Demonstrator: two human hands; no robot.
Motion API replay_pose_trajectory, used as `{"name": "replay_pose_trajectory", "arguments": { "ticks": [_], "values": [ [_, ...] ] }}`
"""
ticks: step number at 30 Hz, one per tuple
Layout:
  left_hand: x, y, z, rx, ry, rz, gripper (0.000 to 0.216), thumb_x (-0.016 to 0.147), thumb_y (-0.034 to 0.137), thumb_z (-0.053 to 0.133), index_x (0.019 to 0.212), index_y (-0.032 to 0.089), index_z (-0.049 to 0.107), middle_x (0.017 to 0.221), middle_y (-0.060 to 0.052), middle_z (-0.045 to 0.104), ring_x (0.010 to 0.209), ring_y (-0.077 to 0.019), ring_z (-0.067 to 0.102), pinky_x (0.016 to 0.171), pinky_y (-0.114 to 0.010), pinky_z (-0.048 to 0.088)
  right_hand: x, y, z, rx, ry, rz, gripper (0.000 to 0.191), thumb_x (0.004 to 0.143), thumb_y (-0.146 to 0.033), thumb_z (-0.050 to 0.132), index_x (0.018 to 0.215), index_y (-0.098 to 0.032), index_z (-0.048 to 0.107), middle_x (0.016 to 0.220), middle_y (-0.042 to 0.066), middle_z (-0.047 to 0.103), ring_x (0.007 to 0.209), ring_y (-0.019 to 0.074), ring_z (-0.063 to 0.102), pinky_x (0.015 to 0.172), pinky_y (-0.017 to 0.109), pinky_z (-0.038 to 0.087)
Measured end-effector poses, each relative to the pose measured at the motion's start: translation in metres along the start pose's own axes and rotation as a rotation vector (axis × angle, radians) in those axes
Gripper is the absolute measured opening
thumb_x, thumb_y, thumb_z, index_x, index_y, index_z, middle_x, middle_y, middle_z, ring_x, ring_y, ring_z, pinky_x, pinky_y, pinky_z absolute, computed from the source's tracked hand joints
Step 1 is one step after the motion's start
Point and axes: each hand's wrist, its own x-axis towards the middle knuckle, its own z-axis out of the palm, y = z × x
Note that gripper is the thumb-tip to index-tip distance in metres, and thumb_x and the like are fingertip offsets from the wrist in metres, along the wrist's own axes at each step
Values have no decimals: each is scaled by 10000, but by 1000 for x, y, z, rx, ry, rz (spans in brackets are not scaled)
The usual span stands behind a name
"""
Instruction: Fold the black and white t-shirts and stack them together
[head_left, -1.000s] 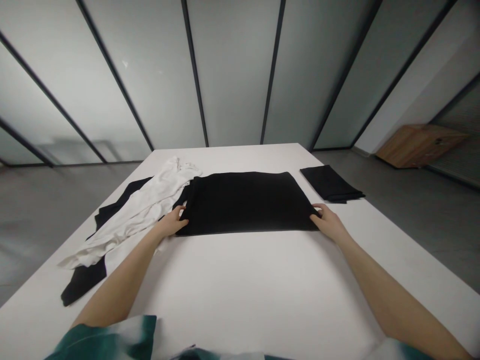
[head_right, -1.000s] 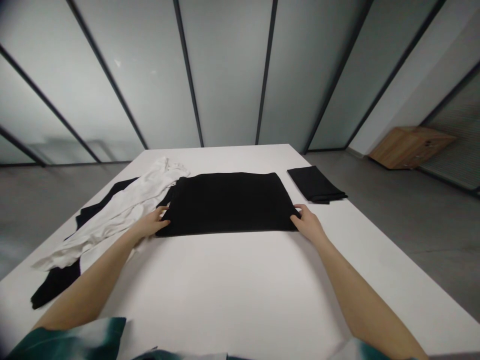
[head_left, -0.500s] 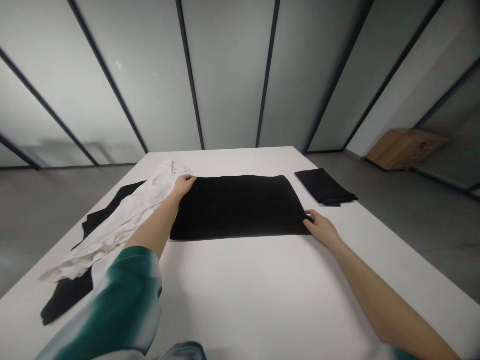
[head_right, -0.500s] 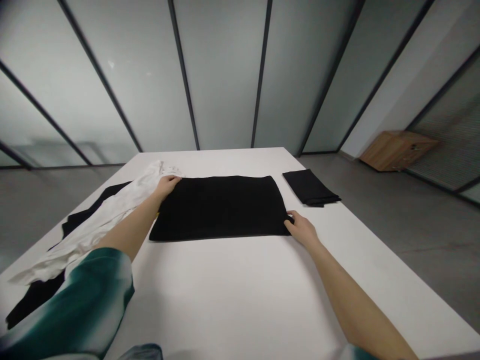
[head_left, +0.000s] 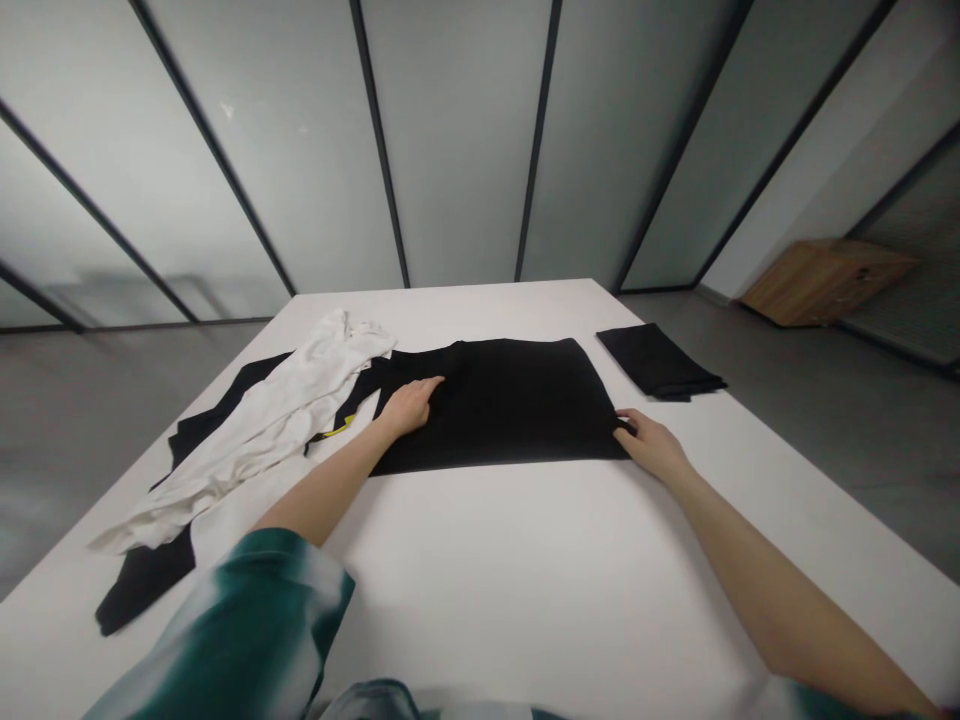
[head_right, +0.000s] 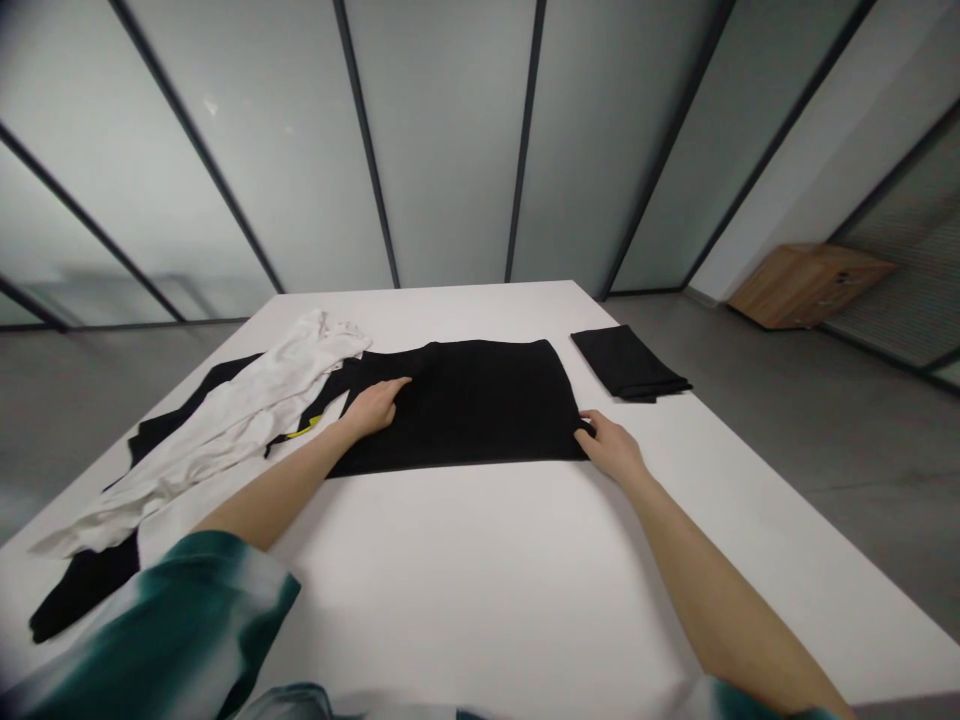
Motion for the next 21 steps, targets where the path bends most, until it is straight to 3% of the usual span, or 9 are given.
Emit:
{"name": "replay_pose_trajectory", "arguments": {
  "ticks": [2, 5, 7, 10, 15, 18, 21],
  "values": [
    [5, -6, -2, -44, 45, -128, 624, 824, 176, 546, 1438, 139, 444, 1322, -137, 619, 1184, -258, 598, 1024, -372, 466, 0, 0, 0, -3, -8, 4, 405, 815, -352, 509, 1161, -195, 649, 835, 56, 723, 713, 216, 634, 604, 279, 388],
    [19, -23, -8, -85, 37, -266, 439, 856, 305, 565, 1259, 142, 626, 1203, -133, 674, 1130, -283, 621, 1005, -397, 481, 1, 1, 0, 0, -14, 0, 410, 818, -357, 505, 1166, -190, 645, 833, 53, 721, 700, 213, 631, 604, 281, 391],
    [28, -38, -12, -43, 63, -335, 347, 871, 292, 528, 1139, 166, 709, 1278, -128, 642, 1210, -298, 575, 1061, -421, 438, 1, 2, 1, 0, -11, -3, 408, 819, -357, 505, 1164, -191, 645, 835, 53, 722, 701, 213, 632, 606, 281, 393],
    [35, -57, -17, 49, 83, -421, 355, 864, 273, 509, 1134, 217, 731, 1478, -84, 500, 1373, -337, 422, 1125, -483, 360, 2, 3, 2, 1, -14, -4, 404, 821, -354, 504, 1161, -191, 648, 829, 56, 721, 701, 214, 634, 606, 282, 395],
    [43, -71, -31, 207, -143, -203, 362, 835, 317, 514, 1102, 239, 746, 1549, -30, 421, 1476, -356, 228, 1185, -540, 194, 2, 4, 2, 8, -18, 1, 411, 822, -357, 502, 1169, -186, 642, 853, 66, 728, 734, 224, 645, 619, 285, 404],
    [53, -70, -37, 308, -280, -82, 370, 815, 379, 524, 1054, 225, 762, 1397, -69, 591, 1424, -340, 336, 1200, -529, 107, 2, 4, 2, 6, -17, 2, 412, 820, -357, 502, 1171, -192, 642, 854, 64, 730, 725, 221, 646, 612, 281, 404],
    [65, -70, -38, 377, -276, -83, 386, 812, 413, 511, 1016, 213, 771, 1204, -95, 699, 1301, -319, 485, 1199, -494, 112, 2, 3, 2, 6, -21, -4, 417, 818, -355, 503, 1174, -190, 643, 844, 62, 730, 700, 214, 639, 603, 278, 400]
  ]
}}
